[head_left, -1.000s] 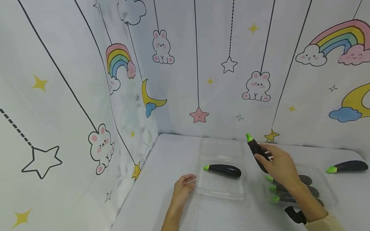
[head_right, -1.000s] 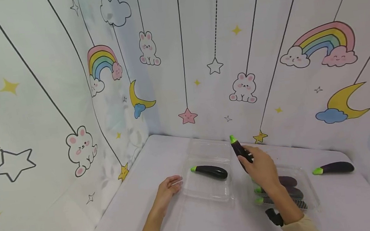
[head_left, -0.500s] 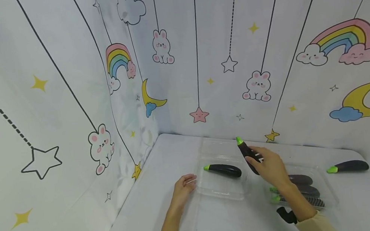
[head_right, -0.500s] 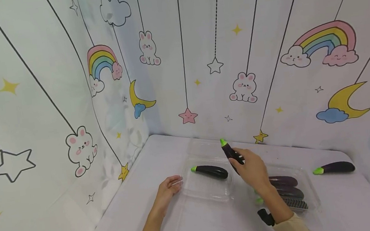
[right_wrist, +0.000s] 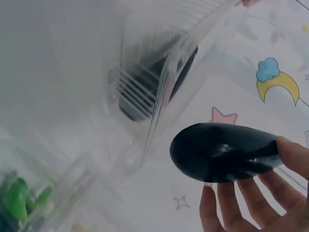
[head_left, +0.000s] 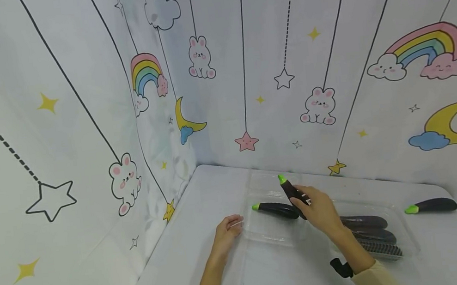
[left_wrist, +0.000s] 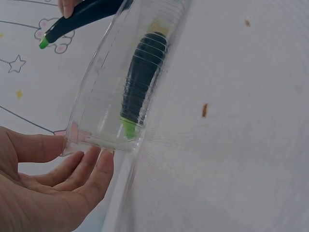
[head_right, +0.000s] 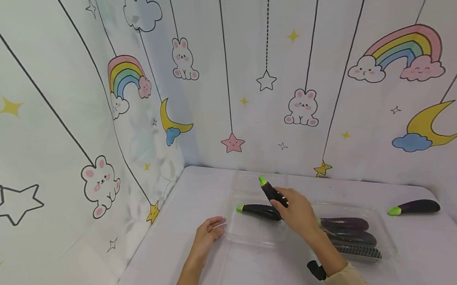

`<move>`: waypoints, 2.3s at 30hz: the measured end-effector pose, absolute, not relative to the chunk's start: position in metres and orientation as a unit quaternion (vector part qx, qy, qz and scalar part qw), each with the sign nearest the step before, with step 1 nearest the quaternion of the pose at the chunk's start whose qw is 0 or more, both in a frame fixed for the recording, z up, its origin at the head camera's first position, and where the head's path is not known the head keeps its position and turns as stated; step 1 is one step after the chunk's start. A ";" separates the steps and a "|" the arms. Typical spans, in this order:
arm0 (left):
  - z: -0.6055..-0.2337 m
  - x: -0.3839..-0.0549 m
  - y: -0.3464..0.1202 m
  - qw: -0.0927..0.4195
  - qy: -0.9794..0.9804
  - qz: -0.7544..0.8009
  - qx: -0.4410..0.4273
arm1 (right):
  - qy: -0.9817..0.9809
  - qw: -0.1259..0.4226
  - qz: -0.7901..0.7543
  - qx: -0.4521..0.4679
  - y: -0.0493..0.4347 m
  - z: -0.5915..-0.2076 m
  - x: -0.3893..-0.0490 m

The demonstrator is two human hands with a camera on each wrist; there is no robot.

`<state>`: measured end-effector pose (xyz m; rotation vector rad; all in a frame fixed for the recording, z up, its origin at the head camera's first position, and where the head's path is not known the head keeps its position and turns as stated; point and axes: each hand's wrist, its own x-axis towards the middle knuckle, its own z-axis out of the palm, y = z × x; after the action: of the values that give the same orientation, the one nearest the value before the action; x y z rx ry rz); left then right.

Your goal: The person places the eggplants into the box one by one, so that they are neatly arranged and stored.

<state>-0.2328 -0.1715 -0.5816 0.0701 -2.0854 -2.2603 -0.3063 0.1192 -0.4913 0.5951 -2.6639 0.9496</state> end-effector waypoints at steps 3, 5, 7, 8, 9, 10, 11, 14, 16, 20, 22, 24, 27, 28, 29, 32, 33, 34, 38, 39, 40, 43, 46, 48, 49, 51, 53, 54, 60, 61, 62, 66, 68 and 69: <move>-0.582 -0.233 -0.172 0.032 -0.677 -0.735 0.021 | -0.911 0.132 0.327 0.216 0.112 -0.496 -0.307; -0.581 -0.233 -0.172 0.033 -0.676 -0.736 0.019 | -0.908 0.139 0.324 0.225 0.107 -0.498 -0.307; -0.581 -0.233 -0.172 0.034 -0.675 -0.737 0.017 | -0.909 0.142 0.319 0.229 0.103 -0.501 -0.308; -0.581 -0.233 -0.172 0.033 -0.673 -0.738 0.017 | -0.910 0.142 0.314 0.230 0.101 -0.502 -0.308; -0.581 -0.233 -0.173 0.034 -0.673 -0.738 0.016 | -0.912 0.140 0.311 0.229 0.099 -0.504 -0.309; -0.581 -0.233 -0.173 0.033 -0.673 -0.739 0.016 | -0.914 0.137 0.307 0.228 0.098 -0.506 -0.309; -0.581 -0.233 -0.173 0.033 -0.673 -0.738 0.016 | -0.917 0.137 0.300 0.227 0.097 -0.508 -0.309; -0.581 -0.233 -0.174 0.029 -0.674 -0.738 0.018 | -0.923 0.132 0.282 0.224 0.093 -0.515 -0.310; -0.581 -0.233 -0.174 0.028 -0.675 -0.737 0.018 | -0.927 0.126 0.274 0.221 0.091 -0.518 -0.310; -0.580 -0.233 -0.174 0.029 -0.677 -0.735 0.018 | -0.935 0.118 0.252 0.220 0.086 -0.525 -0.311; -0.579 -0.233 -0.174 0.028 -0.676 -0.736 0.021 | -0.937 0.121 0.238 0.226 0.085 -0.529 -0.312; -0.579 -0.233 -0.173 0.030 -0.675 -0.737 0.019 | -0.938 0.126 0.226 0.231 0.083 -0.534 -0.312; -0.578 -0.233 -0.172 0.032 -0.673 -0.739 0.019 | -0.936 0.135 0.217 0.241 0.081 -0.540 -0.313; -0.578 -0.233 -0.171 0.034 -0.673 -0.739 0.018 | -0.935 0.138 0.216 0.244 0.080 -0.543 -0.314; -0.578 -0.232 -0.171 0.036 -0.673 -0.738 0.018 | -0.936 0.139 0.214 0.244 0.079 -0.545 -0.314; -0.580 -0.232 -0.171 0.036 -0.675 -0.736 0.020 | -0.936 0.147 0.206 0.246 0.076 -0.551 -0.315; -0.580 -0.232 -0.171 0.035 -0.675 -0.737 0.021 | -0.936 0.148 0.203 0.246 0.075 -0.552 -0.315; -0.580 -0.231 -0.171 0.034 -0.676 -0.736 0.022 | -0.937 0.150 0.200 0.246 0.074 -0.554 -0.315; -0.580 -0.230 -0.170 0.030 -0.675 -0.737 0.020 | -0.937 0.156 0.187 0.250 0.072 -0.559 -0.316; -0.580 -0.230 -0.170 0.029 -0.674 -0.737 0.018 | -0.937 0.157 0.184 0.251 0.072 -0.561 -0.317; -0.580 -0.230 -0.170 0.027 -0.674 -0.738 0.017 | -0.937 0.158 0.181 0.253 0.071 -0.562 -0.318; -0.580 -0.230 -0.170 0.026 -0.673 -0.739 0.010 | -0.936 0.163 0.178 0.255 0.070 -0.565 -0.319; -0.579 -0.229 -0.169 0.026 -0.671 -0.741 0.009 | -0.937 0.163 0.175 0.256 0.069 -0.567 -0.319; -0.579 -0.229 -0.168 0.027 -0.671 -0.741 0.010 | -0.938 0.160 0.170 0.257 0.068 -0.568 -0.319; -0.578 -0.229 -0.168 0.027 -0.669 -0.742 0.012 | -0.938 0.159 0.169 0.257 0.068 -0.569 -0.319; -0.578 -0.229 -0.167 0.030 -0.669 -0.743 0.014 | -0.939 0.158 0.164 0.257 0.067 -0.570 -0.318; -0.579 -0.230 -0.167 0.030 -0.669 -0.742 0.015 | -0.939 0.158 0.165 0.256 0.066 -0.570 -0.318; -0.579 -0.230 -0.167 0.031 -0.670 -0.741 0.016 | -0.939 0.158 0.166 0.256 0.066 -0.570 -0.318; -0.579 -0.230 -0.167 0.031 -0.675 -0.737 0.018 | -0.939 0.154 0.173 0.253 0.065 -0.567 -0.315; -0.579 -0.230 -0.167 0.030 -0.676 -0.736 0.018 | -0.939 0.154 0.175 0.253 0.066 -0.566 -0.315; -0.579 -0.230 -0.168 0.030 -0.676 -0.736 0.017 | -0.938 0.155 0.176 0.254 0.066 -0.565 -0.314; -0.580 -0.230 -0.169 0.031 -0.677 -0.735 0.019 | -0.934 0.165 0.185 0.259 0.066 -0.560 -0.313; -0.580 -0.231 -0.170 0.033 -0.678 -0.734 0.018 | -0.933 0.169 0.190 0.256 0.066 -0.556 -0.314; -0.580 -0.231 -0.170 0.033 -0.679 -0.734 0.019 | -0.932 0.170 0.194 0.254 0.067 -0.553 -0.313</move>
<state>-0.2307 -0.1703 -0.5804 0.0599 -2.0879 -2.2570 -0.3134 0.0666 -0.5534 0.7208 -2.6476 0.5524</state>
